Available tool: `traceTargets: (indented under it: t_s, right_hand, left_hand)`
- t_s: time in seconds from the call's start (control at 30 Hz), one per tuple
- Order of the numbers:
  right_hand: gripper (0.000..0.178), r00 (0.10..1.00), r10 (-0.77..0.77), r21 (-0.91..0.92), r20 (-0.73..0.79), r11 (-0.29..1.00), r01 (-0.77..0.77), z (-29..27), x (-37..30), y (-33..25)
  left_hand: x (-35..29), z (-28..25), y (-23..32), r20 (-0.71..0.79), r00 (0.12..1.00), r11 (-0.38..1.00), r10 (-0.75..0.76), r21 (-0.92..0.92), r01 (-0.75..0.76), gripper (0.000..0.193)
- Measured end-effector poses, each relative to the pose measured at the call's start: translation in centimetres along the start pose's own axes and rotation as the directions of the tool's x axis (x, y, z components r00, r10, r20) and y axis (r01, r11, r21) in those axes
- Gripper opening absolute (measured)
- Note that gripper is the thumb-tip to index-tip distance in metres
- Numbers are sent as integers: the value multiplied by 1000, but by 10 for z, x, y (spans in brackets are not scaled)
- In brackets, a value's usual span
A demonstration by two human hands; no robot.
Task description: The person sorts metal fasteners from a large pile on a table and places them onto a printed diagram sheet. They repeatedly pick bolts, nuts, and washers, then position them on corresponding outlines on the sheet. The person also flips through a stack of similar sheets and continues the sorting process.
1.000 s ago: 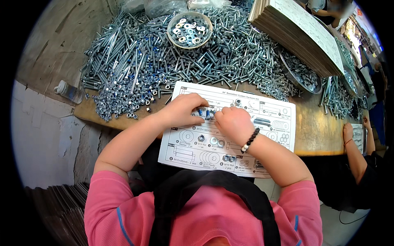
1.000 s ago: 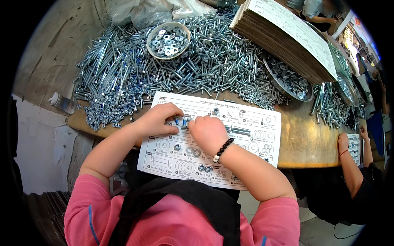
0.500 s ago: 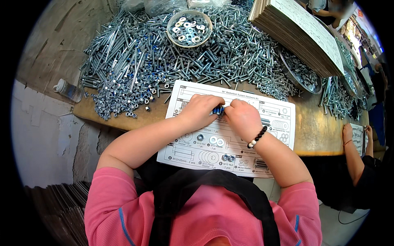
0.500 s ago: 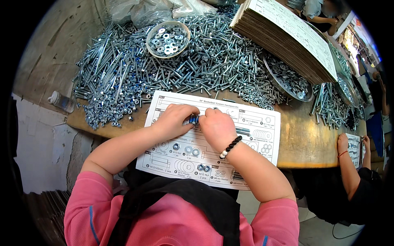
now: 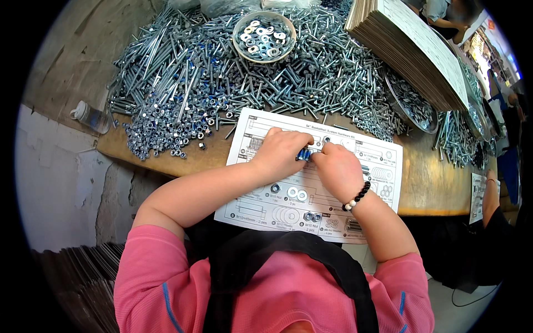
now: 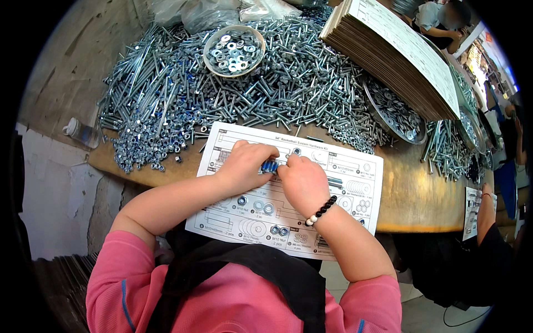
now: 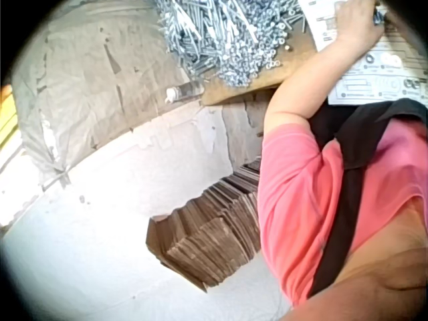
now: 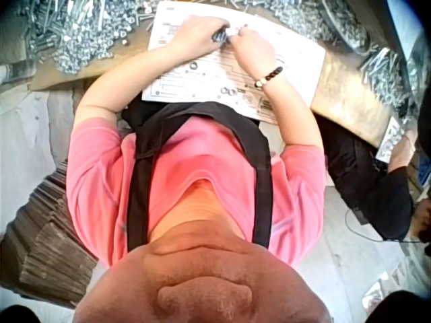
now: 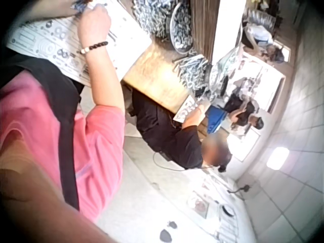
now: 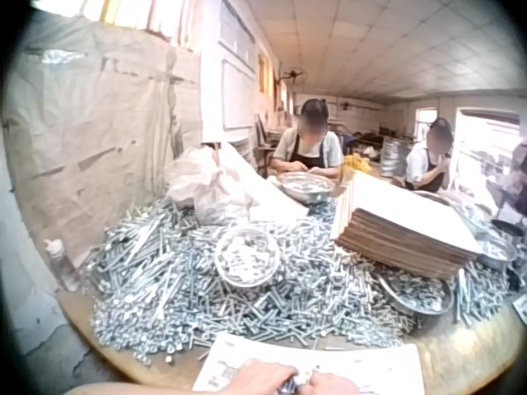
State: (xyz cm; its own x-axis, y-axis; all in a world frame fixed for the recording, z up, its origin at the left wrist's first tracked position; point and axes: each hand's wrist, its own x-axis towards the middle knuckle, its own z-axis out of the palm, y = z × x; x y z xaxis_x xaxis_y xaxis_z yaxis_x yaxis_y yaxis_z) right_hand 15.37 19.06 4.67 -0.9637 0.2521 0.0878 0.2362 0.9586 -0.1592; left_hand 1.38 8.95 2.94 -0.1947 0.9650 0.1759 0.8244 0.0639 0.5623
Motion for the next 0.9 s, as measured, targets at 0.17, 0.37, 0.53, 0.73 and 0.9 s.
traceTargets:
  t_s: [0.17,0.37,0.53,0.73,0.9]
  right_hand:
    - [6,1000,-6,-26,-11,1000,6,1,2,0]
    - [5,998,-22,-6,-61,1000,22,-14,15,-2]
    - [5,973,-163,108,-166,977,182,-29,62,-21]
    - [11,951,-284,252,-126,917,308,13,161,-57]
    - [25,974,-221,370,-57,901,226,34,226,-104]
  left_hand:
    - [-1,2,-1,-3,1000,1000,-8,-17,8,35]
    - [-11,-18,-5,-70,997,999,-14,-30,12,46]
    - [-31,-71,-61,-316,927,979,-203,-101,179,38]
    - [-70,-128,-154,-549,719,737,-427,250,628,30]
    - [-54,-133,-167,-454,646,556,-613,333,762,43]
